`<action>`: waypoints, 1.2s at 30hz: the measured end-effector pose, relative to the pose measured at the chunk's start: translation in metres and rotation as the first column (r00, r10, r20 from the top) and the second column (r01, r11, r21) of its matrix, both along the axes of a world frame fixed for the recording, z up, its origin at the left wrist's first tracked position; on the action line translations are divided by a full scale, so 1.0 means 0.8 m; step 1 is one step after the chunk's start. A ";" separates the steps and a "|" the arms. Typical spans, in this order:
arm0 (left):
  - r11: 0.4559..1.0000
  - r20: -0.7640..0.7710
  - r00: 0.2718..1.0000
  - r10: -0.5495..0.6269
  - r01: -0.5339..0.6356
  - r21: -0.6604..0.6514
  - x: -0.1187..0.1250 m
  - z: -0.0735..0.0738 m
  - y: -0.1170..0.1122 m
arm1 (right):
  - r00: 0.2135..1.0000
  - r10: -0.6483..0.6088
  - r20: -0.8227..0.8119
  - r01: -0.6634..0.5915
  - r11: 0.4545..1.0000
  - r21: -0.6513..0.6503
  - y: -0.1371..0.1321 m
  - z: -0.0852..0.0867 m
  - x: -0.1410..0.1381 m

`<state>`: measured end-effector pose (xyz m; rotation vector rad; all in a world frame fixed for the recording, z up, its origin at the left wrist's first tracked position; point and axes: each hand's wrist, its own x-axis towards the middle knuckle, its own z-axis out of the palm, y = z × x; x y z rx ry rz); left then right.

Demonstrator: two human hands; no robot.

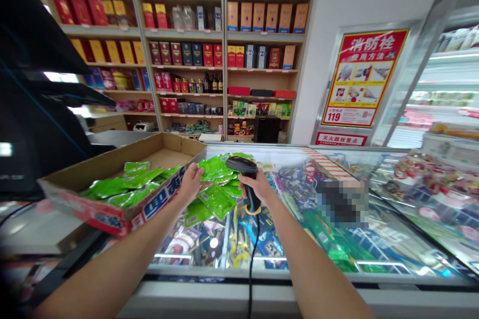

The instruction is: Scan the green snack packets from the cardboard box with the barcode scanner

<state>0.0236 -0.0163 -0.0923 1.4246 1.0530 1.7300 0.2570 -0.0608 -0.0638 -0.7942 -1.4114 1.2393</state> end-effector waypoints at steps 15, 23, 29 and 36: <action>0.999 0.036 0.999 -0.029 0.029 0.021 0.003 0.004 -0.008 | 0.998 -0.031 0.060 0.032 0.999 -0.019 -0.001 0.000 -0.001; 0.998 0.522 0.852 0.044 -0.016 -0.058 0.011 0.031 -0.013 | 0.999 -0.026 0.040 0.026 1.000 -0.015 -0.005 0.010 -0.022; 0.980 0.812 0.563 0.156 -0.190 -0.056 -0.008 0.076 -0.021 | 0.988 0.066 0.136 -0.074 0.996 0.050 -0.007 0.062 -0.088; 0.975 0.865 0.468 0.183 -0.202 -0.097 -0.021 0.077 -0.017 | 0.988 0.074 0.136 -0.084 0.994 0.073 -0.013 0.076 -0.129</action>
